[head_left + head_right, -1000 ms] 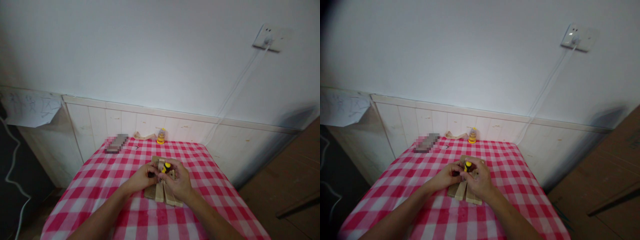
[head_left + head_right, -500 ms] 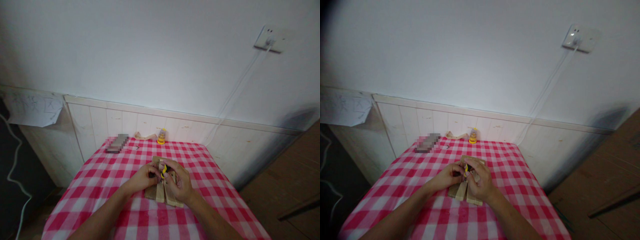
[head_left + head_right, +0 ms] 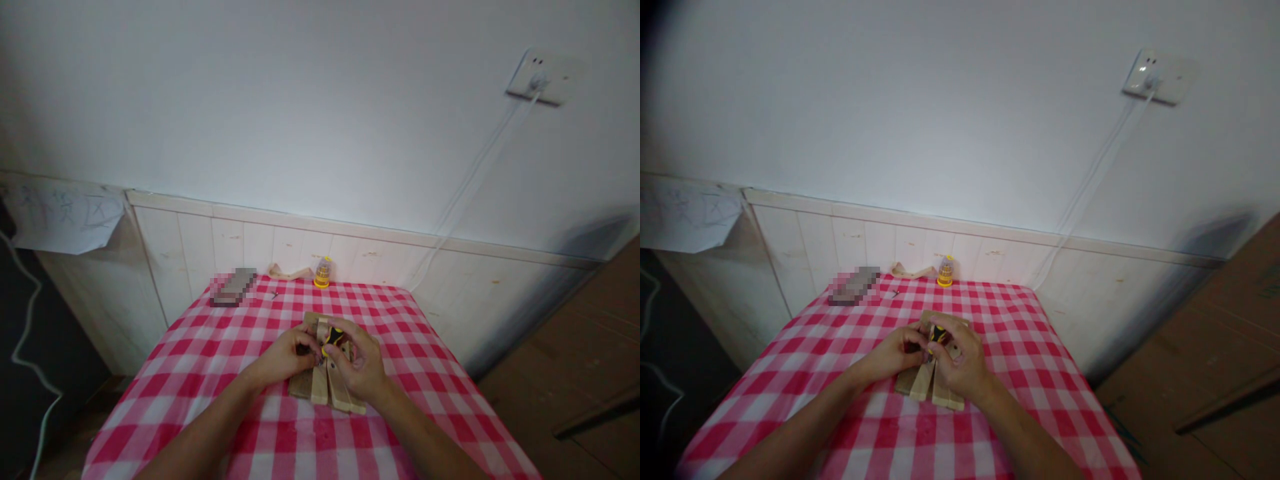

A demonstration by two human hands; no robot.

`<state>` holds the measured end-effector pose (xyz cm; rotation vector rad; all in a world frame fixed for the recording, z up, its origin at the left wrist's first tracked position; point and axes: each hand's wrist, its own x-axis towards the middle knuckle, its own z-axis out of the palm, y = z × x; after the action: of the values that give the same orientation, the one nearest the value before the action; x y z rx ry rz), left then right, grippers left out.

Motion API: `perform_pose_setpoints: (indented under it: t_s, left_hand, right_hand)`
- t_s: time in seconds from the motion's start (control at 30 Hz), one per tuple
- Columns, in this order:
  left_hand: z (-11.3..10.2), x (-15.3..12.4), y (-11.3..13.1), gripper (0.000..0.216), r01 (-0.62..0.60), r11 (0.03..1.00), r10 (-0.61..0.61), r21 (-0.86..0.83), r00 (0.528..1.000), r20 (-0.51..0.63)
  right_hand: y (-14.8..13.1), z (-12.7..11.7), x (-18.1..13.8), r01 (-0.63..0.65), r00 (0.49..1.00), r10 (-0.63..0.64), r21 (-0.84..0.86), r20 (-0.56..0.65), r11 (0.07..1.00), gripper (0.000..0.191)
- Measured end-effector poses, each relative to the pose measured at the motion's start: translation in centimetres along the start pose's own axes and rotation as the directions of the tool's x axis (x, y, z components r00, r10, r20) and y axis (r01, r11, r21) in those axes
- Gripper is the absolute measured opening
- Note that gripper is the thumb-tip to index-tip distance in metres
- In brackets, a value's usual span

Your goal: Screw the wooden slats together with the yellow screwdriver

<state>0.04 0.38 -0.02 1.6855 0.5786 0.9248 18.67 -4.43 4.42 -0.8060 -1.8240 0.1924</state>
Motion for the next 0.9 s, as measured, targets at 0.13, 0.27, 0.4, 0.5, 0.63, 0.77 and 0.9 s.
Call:
perform_pose_setpoints:
  t_s: [0.13, 0.27, 0.4, 0.5, 0.63, 0.77, 0.9]
  left_hand:
    - [0.0, 0.0, -0.1, 0.015, 0.000, 1.000, 0.000, 0.012, 1.000, 0.001]
    - [0.0, 0.0, -0.4, 0.015, -0.009, 1.000, 0.009, 0.006, 1.000, 0.007]
    - [0.0, 0.0, -0.3, 0.016, -0.002, 1.000, 0.002, 0.016, 1.000, -0.002]
    - [0.0, 0.0, -0.3, 0.015, -0.016, 1.000, 0.016, 0.018, 1.000, 0.004]
    - [-0.1, 0.1, -0.6, 0.013, -0.029, 1.000, 0.029, 0.002, 1.000, -0.001]
    - [-0.2, 0.1, -1.1, 0.012, -0.022, 1.000, 0.022, -0.012, 1.000, 0.002]
    - [-0.1, 0.1, -1.1, 0.013, -0.008, 1.000, 0.008, -0.025, 1.000, 0.003]
  right_hand:
    - [0.1, 0.0, 0.0, 0.004, 1.000, -0.004, 0.005, 0.003, 1.000, 0.039]
    - [0.1, 0.2, 0.1, 0.005, 1.000, -0.005, -0.012, -0.003, 1.000, 0.038]
    - [0.4, 0.3, 0.0, -0.012, 1.000, 0.012, -0.041, -0.015, 0.999, 0.038]
    - [0.6, 0.1, -0.1, -0.023, 1.000, 0.024, -0.040, 0.018, 0.999, 0.041]
    - [0.6, -0.1, -0.2, -0.022, 0.998, 0.022, 0.001, 0.060, 1.000, 0.043]
    - [0.5, -0.1, -0.4, 0.000, 0.999, -0.001, 0.020, 0.052, 1.000, 0.046]
    - [0.5, 0.0, -0.5, -0.004, 0.998, 0.002, 0.039, 0.060, 0.999, 0.048]
